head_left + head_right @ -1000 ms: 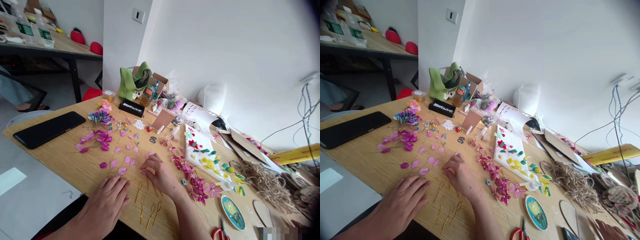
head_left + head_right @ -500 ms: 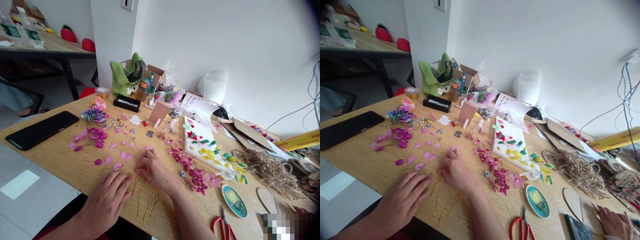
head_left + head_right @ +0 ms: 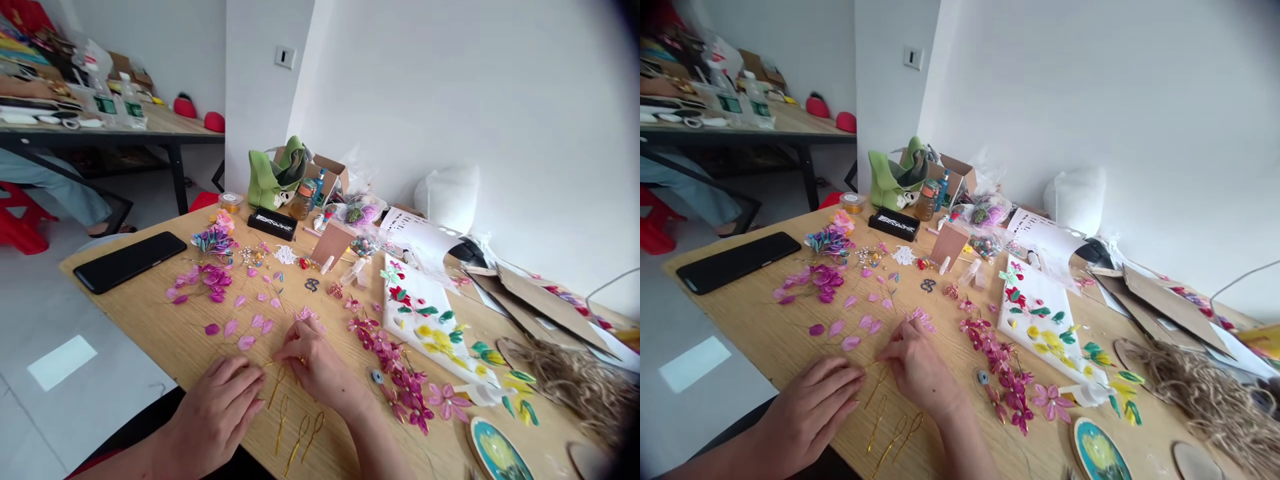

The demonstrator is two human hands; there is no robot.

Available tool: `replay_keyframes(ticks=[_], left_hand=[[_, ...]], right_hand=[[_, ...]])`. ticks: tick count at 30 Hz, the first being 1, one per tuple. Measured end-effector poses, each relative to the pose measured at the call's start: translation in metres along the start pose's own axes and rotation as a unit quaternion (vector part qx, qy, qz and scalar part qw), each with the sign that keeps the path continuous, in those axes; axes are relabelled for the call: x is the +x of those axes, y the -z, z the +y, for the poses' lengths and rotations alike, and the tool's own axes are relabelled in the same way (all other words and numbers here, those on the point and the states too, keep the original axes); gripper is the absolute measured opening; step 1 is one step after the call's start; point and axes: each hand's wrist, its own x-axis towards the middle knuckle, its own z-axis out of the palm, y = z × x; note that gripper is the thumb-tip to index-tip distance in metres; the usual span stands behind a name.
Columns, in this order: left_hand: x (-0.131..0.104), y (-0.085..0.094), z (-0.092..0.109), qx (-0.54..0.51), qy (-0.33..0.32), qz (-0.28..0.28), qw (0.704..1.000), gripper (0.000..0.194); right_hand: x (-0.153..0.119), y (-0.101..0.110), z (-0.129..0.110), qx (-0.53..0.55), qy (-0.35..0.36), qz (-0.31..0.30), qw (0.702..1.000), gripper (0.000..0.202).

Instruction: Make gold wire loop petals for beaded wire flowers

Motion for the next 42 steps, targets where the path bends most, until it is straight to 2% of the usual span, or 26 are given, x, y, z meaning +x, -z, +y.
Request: replay_keyframes(ticks=[5,11,16,22,42], left_hand=[[0.001,-0.001,0.002,0.023,0.024,-0.008,0.999,0.024],[-0.007,-0.009,0.005,0.026,0.07,-0.023,0.997,0.028],[-0.004,-0.007,0.004,0.031,0.059,-0.011,0.998,0.027],[0.005,0.001,0.001,0.051,0.043,-0.031,0.997,0.027],[0.002,-0.005,0.003,0.065,0.049,-0.016,0.997,0.033]], right_hand=[[-0.002,-0.001,-0.001,0.014,-0.014,-0.019,1.0,0.049],[-0.002,0.001,-0.007,0.025,-0.017,-0.047,0.998,0.037],[-0.001,-0.001,-0.013,-0.013,-0.014,-0.01,1.0,0.016],[0.003,-0.01,-0.016,-0.085,-0.001,-0.005,0.996,0.018],[0.003,-0.028,-0.014,-0.172,-0.009,-0.003,0.985,0.022]])
